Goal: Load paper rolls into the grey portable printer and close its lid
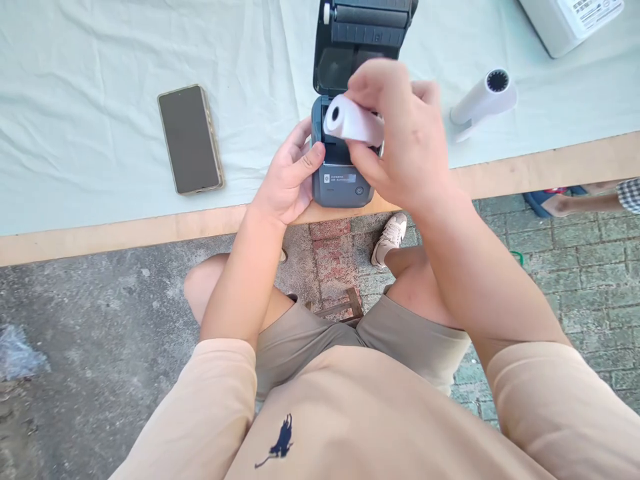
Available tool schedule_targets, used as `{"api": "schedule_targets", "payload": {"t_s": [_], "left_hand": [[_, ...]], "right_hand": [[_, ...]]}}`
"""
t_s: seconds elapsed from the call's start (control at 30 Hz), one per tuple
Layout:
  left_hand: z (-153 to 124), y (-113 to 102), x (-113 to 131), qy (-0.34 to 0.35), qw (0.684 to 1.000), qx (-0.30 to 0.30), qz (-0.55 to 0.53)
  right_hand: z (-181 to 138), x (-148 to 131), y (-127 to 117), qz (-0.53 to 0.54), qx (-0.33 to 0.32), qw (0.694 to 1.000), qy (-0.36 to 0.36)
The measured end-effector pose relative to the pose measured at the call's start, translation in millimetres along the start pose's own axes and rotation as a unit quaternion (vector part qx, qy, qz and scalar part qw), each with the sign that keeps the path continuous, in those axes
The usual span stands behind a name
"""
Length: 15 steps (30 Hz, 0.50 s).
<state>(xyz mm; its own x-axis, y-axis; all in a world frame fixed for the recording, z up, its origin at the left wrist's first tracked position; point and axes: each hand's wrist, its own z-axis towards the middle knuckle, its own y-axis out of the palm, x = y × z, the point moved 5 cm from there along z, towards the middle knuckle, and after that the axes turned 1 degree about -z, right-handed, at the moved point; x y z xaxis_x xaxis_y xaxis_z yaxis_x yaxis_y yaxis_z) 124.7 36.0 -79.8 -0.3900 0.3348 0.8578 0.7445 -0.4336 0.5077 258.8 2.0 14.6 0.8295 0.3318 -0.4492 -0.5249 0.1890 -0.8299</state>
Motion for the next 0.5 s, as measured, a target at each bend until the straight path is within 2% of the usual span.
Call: {"api": "schedule_targets", "payload": {"t_s": [0.1,0.33,0.43,0.5], "left_hand": [[-2.1,0.8,0.7,-0.003,1.0,0.012,0.0],[-1.6,5.5,-0.2,0.02,1.0,-0.009,-0.014],[-1.0,4.7,-2.0,0.024,1.0,-0.012,-0.005],[-0.1,2.0,-2.9,0.036,0.999,-0.012,0.001]], "right_hand": [[3.6,-4.1,1.8,-0.093,-0.038,0.994,0.045],[6.4,-2.6,-2.8,-0.085,-0.043,0.994,0.058],[7.2,-0.1,0.5,-0.118,-0.049,0.99,0.064],[8.5,2.6,4.6,-0.103,-0.057,0.991,0.067]]}}
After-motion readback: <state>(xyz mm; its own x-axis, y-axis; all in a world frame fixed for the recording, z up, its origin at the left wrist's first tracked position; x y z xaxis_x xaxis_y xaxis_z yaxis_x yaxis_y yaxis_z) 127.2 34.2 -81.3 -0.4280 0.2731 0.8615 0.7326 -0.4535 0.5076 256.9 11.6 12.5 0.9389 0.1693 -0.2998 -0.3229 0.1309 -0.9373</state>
